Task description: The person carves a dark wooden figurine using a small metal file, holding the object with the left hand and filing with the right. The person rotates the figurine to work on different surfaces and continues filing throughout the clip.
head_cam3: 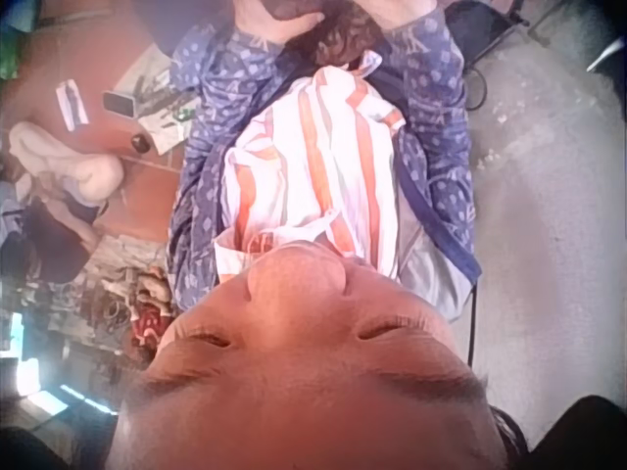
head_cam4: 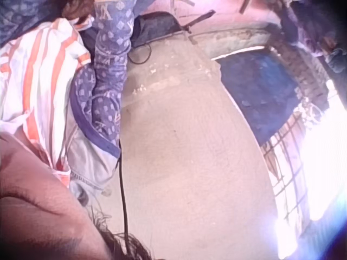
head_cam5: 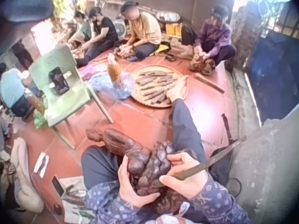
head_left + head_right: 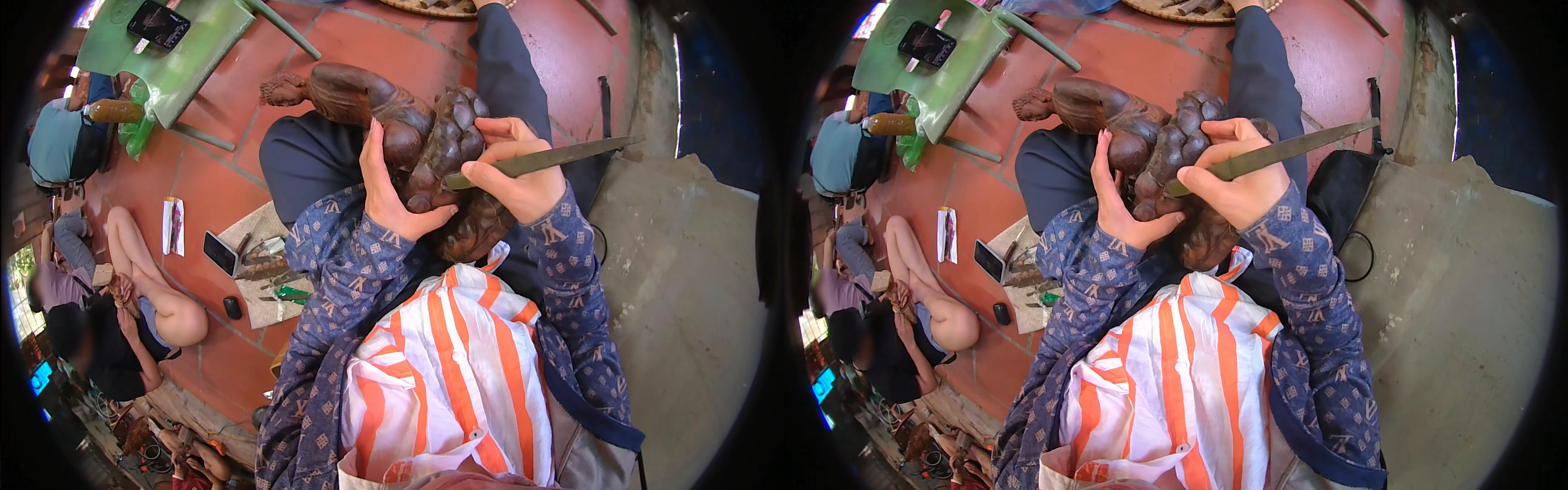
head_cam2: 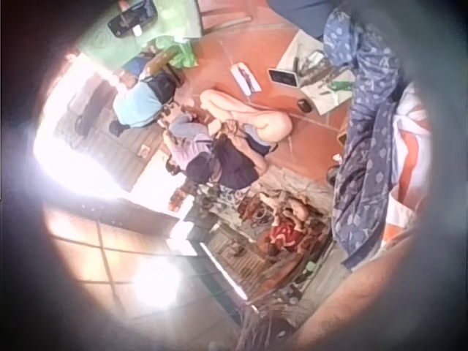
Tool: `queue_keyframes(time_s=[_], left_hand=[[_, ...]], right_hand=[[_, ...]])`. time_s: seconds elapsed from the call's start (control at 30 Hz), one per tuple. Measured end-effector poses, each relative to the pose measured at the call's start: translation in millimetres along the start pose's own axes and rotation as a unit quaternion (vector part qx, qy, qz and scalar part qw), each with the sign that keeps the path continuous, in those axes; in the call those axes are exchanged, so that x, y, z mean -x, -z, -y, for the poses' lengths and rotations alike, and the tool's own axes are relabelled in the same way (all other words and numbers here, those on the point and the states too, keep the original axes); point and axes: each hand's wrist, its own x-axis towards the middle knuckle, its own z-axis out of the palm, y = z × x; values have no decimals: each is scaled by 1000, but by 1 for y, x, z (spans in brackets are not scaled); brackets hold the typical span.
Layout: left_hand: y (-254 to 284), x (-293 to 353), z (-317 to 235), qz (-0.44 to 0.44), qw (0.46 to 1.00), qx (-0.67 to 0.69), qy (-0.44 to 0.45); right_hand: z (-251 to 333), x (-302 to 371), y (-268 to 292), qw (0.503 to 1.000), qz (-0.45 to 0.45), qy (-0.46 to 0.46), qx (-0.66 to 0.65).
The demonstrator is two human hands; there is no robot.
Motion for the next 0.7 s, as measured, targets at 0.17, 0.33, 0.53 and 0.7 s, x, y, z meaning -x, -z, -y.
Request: queue_keyframes(time_s=[0.17, 0.33, 0.53, 0.7], left_hand=[[0, -1, 1, 6, 1000, -1, -13], [2, -2, -3, 3, 1000, -18, 5], [1, -2, -1, -2, 1000, -12, -7], [1, -1, 2, 1, 1000, -16, -9]], right_hand=[[-8, -1, 7, 993, 18, -39, -106], [-10, -2, 3, 999, 5, -23, -30], [-1, -1, -3, 1000, -19, 11, 17], [-13, -4, 5, 995, 9, -47, -87]])
